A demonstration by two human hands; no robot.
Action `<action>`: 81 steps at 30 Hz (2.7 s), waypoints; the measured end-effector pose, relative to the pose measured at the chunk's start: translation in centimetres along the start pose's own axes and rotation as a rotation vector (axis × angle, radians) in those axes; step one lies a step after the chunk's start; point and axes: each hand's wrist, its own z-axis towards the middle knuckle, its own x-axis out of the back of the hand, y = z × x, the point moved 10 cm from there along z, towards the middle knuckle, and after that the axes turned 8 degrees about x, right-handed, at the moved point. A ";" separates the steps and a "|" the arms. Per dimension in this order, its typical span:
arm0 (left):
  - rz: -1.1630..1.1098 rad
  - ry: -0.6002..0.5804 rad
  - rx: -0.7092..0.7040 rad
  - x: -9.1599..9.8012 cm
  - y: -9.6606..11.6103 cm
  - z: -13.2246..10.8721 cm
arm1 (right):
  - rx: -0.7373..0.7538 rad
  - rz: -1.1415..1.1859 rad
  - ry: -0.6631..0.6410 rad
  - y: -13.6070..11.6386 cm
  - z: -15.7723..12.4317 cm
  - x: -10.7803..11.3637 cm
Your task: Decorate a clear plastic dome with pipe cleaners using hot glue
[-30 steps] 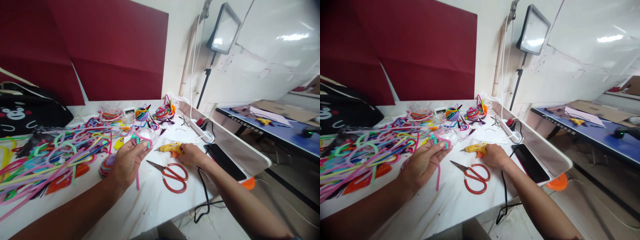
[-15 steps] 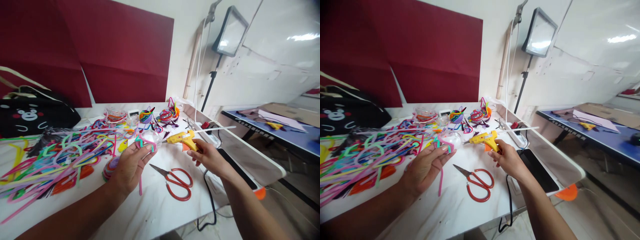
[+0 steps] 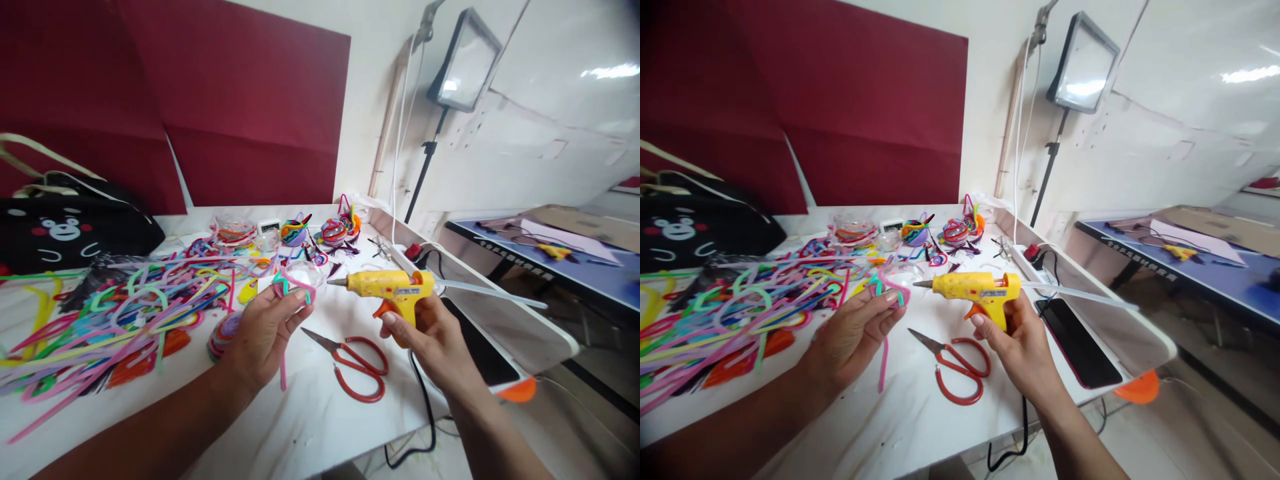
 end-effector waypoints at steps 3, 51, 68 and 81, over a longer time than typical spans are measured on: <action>-0.010 -0.002 -0.001 0.0 -0.1 0.0 | -0.020 0.019 0.009 0.4 -0.4 -0.2; 0.004 -0.139 0.028 -1.7 -0.4 -0.6 | 0.075 -0.092 -0.072 -0.1 -1.7 -2.8; 0.006 -0.157 0.007 -1.5 -0.4 -0.5 | 0.173 -0.234 -0.085 0.5 -2.2 -2.6; -0.004 -0.132 0.008 -1.6 -0.3 -0.6 | 0.286 -0.330 -0.125 -0.5 -2.6 -3.1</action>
